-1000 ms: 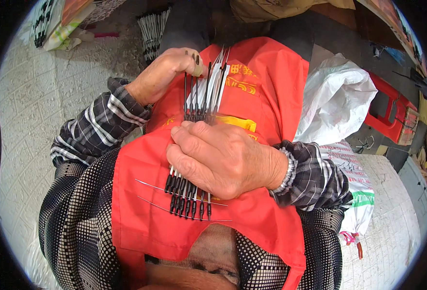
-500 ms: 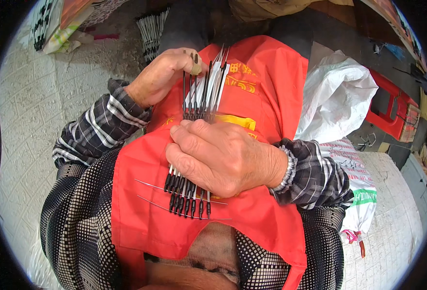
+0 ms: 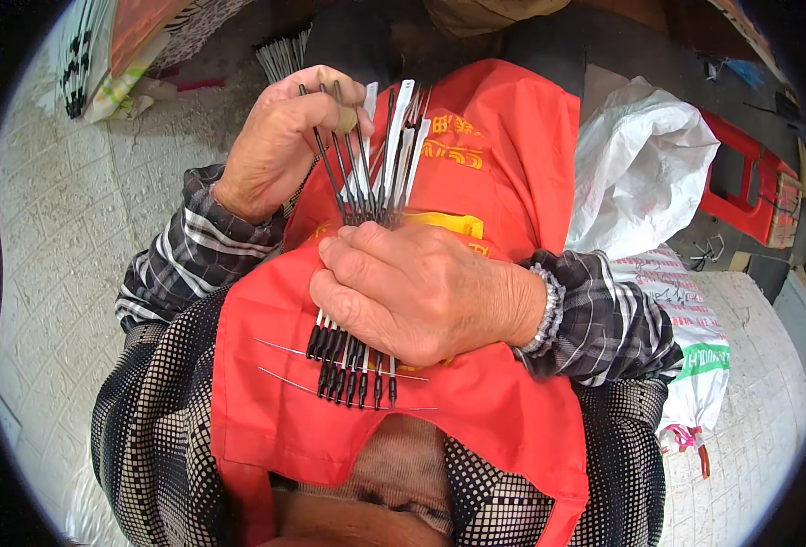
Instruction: The person trims wire on an umbrella runner assembly using pliers, then aligns umbrella ribs and threads wire through their hinges by hand.
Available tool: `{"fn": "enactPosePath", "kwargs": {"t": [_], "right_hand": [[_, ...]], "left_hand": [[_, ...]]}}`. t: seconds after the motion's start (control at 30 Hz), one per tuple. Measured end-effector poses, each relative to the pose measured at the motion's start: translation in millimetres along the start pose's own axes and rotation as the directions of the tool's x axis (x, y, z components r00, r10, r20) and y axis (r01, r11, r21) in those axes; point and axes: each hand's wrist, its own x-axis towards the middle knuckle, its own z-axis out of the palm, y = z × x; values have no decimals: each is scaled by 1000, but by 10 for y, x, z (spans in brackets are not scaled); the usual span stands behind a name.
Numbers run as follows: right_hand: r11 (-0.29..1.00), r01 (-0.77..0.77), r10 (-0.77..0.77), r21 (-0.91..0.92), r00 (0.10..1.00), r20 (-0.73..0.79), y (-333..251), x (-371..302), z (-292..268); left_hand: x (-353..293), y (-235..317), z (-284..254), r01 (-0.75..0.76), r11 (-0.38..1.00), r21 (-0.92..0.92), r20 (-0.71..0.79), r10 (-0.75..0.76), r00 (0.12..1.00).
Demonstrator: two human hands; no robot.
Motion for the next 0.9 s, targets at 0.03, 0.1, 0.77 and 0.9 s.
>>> {"fn": "enactPosePath", "kwargs": {"t": [0.03, 0.1, 0.77, 0.9], "right_hand": [[1000, 6, -6, 0, 1000, -13, 4, -6, 15], [1000, 13, -13, 2, 1000, -27, 2, -13, 21], [999, -3, 4, 32, 999, -34, -3, 6, 12], [999, -3, 5, 35, 999, -54, -5, 3, 28]], "left_hand": [[-1, 8, 9, 6, 999, -51, -9, -6, 1000], [-7, 21, 24, 11, 995, -99, -19, -13, 1000], [125, -20, 79, 94, 994, 56, 4, -95, 996], [77, 69, 103, 92, 990, 109, -10, -91, 996]]}}
